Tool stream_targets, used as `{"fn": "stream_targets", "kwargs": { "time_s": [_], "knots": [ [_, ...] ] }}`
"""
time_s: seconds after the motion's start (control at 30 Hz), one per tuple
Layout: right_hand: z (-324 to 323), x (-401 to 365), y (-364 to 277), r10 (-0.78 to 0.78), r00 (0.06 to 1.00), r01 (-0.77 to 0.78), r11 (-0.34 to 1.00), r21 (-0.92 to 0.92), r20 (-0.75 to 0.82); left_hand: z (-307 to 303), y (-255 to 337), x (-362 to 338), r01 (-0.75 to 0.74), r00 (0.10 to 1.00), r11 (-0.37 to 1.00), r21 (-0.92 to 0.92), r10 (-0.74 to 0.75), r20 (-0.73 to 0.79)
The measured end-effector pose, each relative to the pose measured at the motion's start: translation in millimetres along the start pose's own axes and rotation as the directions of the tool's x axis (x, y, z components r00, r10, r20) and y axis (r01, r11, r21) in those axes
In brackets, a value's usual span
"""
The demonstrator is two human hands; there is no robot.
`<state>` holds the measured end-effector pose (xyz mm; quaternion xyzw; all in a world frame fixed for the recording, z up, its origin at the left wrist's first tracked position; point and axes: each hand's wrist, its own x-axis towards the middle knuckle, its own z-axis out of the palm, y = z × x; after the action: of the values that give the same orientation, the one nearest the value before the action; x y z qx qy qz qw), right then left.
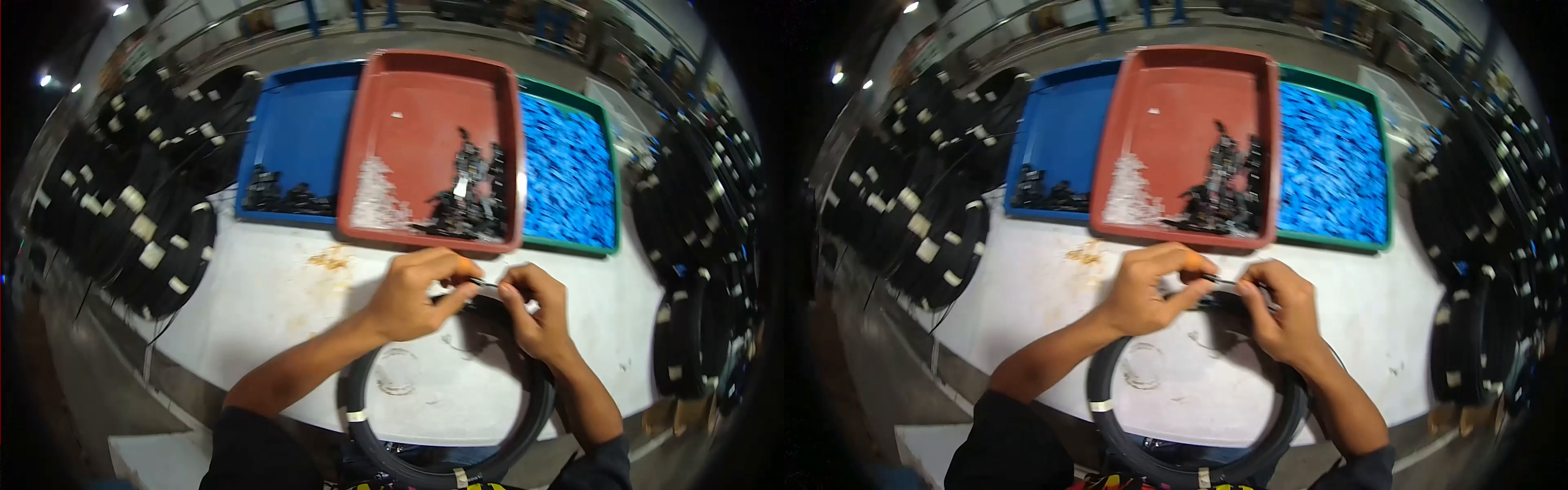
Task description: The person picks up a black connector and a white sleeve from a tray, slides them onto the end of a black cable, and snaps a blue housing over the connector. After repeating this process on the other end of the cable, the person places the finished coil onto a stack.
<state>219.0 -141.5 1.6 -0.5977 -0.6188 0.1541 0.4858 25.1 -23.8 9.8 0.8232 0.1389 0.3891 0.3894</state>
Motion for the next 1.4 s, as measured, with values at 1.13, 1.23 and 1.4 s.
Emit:
{"fn": "stream_targets", "kwargs": {
  "time_s": [1.13,1.23,1.4],
  "knots": [
    [6.7,-1.2,6.5,0.356,0.933,-0.359,0.931,-0.072,-0.042,-273.8,-149.1,-2.1,0.283,0.959,0.457,0.843,-0.153,-0.239],
    [7.1,-0.9,7.5,0.356,0.933,-0.359,0.93,-0.075,-0.05,-274.5,-148.9,-5.6,0.266,0.964,0.499,0.825,-0.131,-0.232],
    [6.0,-3.1,7.7,0.364,0.93,-0.368,0.926,-0.08,-0.056,-273.1,-147.0,-6.0,0.268,0.962,0.542,0.797,-0.1,-0.255]
  ]
}}
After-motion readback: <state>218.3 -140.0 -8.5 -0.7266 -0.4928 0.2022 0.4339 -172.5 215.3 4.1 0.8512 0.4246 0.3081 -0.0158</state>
